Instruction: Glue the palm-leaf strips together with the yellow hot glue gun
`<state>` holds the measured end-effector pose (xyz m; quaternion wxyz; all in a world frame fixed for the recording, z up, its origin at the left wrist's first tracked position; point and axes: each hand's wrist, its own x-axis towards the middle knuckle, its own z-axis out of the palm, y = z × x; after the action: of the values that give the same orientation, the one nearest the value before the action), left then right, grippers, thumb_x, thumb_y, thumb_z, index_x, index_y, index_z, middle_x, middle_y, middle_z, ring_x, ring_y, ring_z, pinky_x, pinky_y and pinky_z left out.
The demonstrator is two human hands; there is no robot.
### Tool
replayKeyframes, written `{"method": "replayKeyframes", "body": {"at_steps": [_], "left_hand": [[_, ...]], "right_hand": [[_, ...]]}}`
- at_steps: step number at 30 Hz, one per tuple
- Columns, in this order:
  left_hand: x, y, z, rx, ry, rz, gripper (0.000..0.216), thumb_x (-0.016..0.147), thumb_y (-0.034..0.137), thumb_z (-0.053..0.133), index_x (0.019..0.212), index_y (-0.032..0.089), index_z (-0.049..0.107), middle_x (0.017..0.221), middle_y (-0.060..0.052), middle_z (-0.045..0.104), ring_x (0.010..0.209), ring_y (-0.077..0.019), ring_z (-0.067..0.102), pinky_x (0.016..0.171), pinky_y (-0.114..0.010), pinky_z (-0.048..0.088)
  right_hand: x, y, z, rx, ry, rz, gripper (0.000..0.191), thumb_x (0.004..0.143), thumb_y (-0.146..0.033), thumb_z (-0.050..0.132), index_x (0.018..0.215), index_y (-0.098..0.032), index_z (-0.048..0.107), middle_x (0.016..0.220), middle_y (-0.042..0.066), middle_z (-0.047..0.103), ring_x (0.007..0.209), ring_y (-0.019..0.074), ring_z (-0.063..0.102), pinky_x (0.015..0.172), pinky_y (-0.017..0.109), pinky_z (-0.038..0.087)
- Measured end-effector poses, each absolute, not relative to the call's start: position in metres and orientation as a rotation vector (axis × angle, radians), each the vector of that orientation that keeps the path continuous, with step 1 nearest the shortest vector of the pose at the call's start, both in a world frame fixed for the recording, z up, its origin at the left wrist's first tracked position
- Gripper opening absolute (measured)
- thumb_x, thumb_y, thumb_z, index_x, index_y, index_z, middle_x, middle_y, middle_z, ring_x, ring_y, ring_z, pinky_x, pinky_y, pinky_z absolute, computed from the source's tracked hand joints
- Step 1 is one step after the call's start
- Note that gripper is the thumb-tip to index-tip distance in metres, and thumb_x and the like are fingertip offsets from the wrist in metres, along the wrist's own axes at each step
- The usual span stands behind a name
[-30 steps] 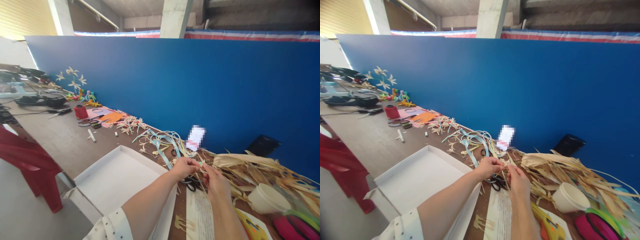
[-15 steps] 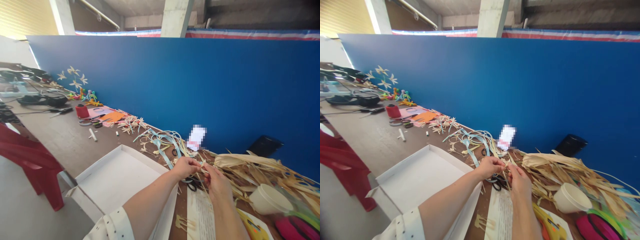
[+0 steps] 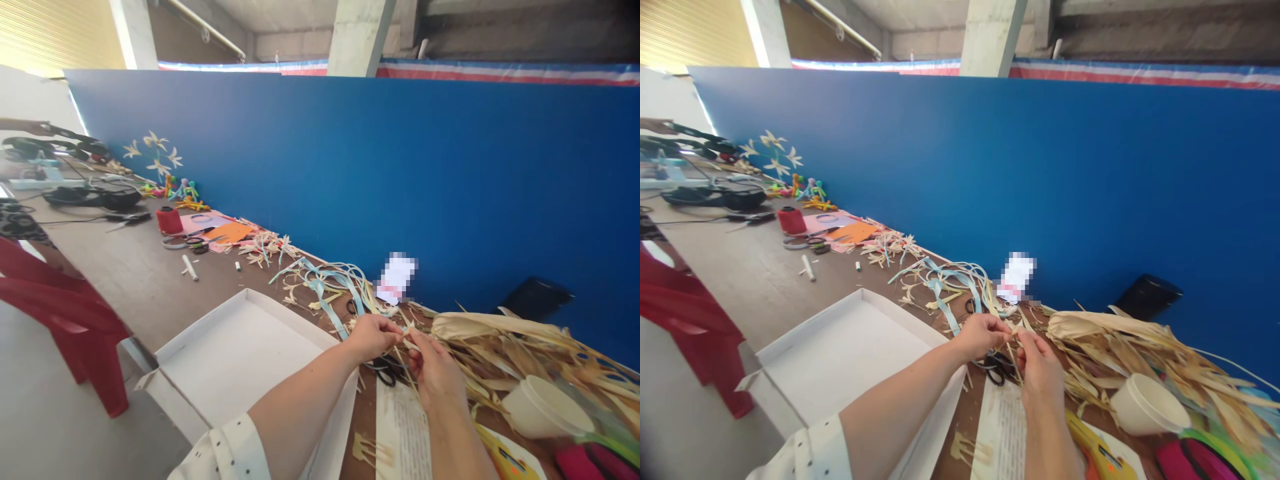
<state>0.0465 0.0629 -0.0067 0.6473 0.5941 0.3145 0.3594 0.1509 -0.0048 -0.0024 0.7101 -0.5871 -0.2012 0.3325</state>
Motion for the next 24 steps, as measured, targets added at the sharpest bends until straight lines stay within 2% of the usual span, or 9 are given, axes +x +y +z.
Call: {"method": "replayKeyframes", "body": {"at_steps": [6, 10, 13, 19, 24], "left_hand": [[0.046, 0.062, -0.005, 1.305, 0.738, 0.818, 0.018, 0.067, 0.022, 0.067, 0.082, 0.011, 0.069, 0.055, 0.003, 0.053, 0.048, -0.0056, 0.041, 0.048, -0.018, 0.033], [0.046, 0.062, -0.003, 1.272, 0.714, 0.836, 0.017, 0.068, 0.024, 0.067, 0.080, 0.011, 0.068, 0.054, 0.003, 0.052, 0.048, -0.0053, 0.040, 0.048, -0.018, 0.033], [0.045, 0.063, -0.002, 1.256, 0.727, 0.847, 0.016, 0.068, 0.023, 0.067, 0.078, 0.011, 0.067, 0.054, 0.003, 0.053, 0.047, -0.0051, 0.041, 0.048, -0.018, 0.033], [0.044, 0.065, -0.002, 1.298, 0.762, 0.831, 0.016, 0.067, 0.024, 0.067, 0.078, 0.012, 0.067, 0.052, 0.003, 0.053, 0.049, -0.0067, 0.044, 0.052, -0.020, 0.036], [0.042, 0.064, 0.000, 1.324, 0.791, 0.845, 0.018, 0.066, 0.024, 0.068, 0.079, 0.012, 0.068, 0.058, 0.002, 0.056, 0.053, -0.0075, 0.046, 0.055, -0.020, 0.038]], "right_hand": [[0.150, -0.006, -0.003, -1.317, -0.474, 0.770, 0.048, 0.056, -0.051, 0.077, 0.093, -0.021, 0.069, 0.086, 0.001, 0.065, 0.057, 0.0047, 0.047, 0.047, 0.013, 0.040], [0.151, -0.007, -0.007, -1.362, -0.534, 0.732, 0.049, 0.052, -0.047, 0.080, 0.092, -0.021, 0.070, 0.079, -0.001, 0.064, 0.057, 0.0058, 0.046, 0.047, 0.014, 0.039], [0.153, -0.007, -0.010, -1.389, -0.644, 0.706, 0.047, 0.054, -0.043, 0.079, 0.094, -0.020, 0.070, 0.071, -0.001, 0.062, 0.057, 0.0077, 0.046, 0.048, 0.016, 0.039], [0.161, -0.005, -0.017, -1.511, -0.865, 0.500, 0.050, 0.060, -0.048, 0.071, 0.100, -0.018, 0.069, 0.071, 0.002, 0.064, 0.059, 0.0153, 0.054, 0.051, 0.026, 0.042], [0.163, -0.005, -0.019, -1.570, -0.898, 0.445, 0.048, 0.062, -0.050, 0.068, 0.100, -0.021, 0.070, 0.071, 0.001, 0.065, 0.062, 0.0177, 0.057, 0.055, 0.028, 0.044]]}}
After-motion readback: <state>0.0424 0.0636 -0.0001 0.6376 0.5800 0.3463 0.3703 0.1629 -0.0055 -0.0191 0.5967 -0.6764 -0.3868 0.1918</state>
